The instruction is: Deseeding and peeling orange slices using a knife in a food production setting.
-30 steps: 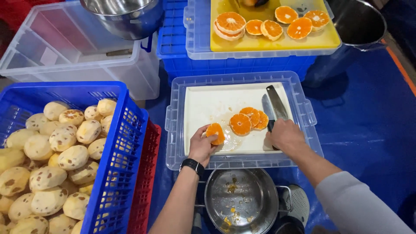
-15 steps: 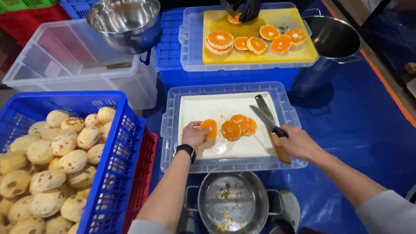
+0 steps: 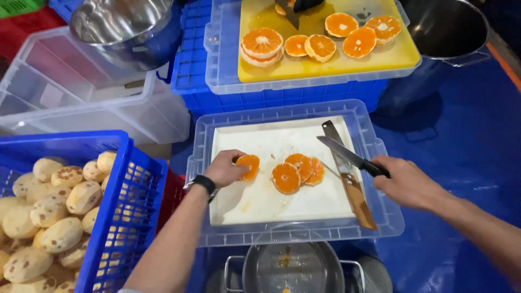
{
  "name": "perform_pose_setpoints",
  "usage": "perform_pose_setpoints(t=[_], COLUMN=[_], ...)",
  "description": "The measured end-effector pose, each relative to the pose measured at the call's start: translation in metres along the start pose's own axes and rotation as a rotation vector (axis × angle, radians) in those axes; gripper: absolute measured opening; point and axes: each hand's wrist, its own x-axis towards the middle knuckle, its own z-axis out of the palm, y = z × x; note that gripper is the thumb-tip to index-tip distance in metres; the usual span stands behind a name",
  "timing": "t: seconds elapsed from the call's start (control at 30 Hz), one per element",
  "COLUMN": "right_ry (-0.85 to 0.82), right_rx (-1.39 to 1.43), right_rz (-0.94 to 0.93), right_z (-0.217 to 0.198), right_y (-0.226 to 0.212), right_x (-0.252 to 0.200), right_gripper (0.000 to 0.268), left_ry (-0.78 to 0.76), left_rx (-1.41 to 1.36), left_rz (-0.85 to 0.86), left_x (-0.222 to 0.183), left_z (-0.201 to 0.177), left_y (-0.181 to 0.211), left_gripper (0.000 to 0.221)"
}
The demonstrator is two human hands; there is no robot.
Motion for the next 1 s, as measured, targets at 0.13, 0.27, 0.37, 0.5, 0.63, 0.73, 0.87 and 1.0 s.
perform_pose_setpoints(t=[0.13, 0.27, 0.37, 0.5, 0.63, 0.73, 0.87, 1.0], right_ry=[-0.028, -0.033, 0.009, -0.005, 0.017, 0.013, -0.03, -0.005], right_rx=[0.099, 0.226, 0.275, 0.396, 0.415, 0.488, 0.5, 0.337], right_rz=[0.028, -0.019, -0.046, -0.023, -0.027, 0.02, 0.06, 0.013], right_z=[0.008, 0.008, 0.0, 0.0, -0.004, -0.009, -0.01, -0.009], right_y=[0.015, 0.014, 0.01, 0.015, 0.029, 0.031, 0.032, 0.04], right_x=[0.02, 0.028, 0.032, 0.036, 0.04, 0.033, 0.028, 0.029], right_gripper=[0.036, 0.019, 0.022, 0.011, 0.006, 0.007, 0.008, 0.01], left_ry=[-0.074, 0.17, 0.251, 0.345, 0.313, 0.317, 0.435, 0.672], left_rx=[-0.272, -0.507, -0.309, 0.273, 0.302, 0.345, 0.555, 0.676], left_rz=[0.034, 0.224, 0.462, 0.571, 0.431, 0.443, 0.53, 0.822], left_x=[-0.048, -0.012, 0.042, 0.092, 0.1, 0.119, 0.151, 0.169], left_z=[-0.055, -0.092, -0.087, -0.047, -0.012, 0.016, 0.035, 0.03], left_y=[0.086, 0.151, 0.203, 0.266, 0.303, 0.306, 0.295, 0.275], left_gripper=[0.049, 0.037, 0.04, 0.02, 0.027, 0.028, 0.04, 0.03])
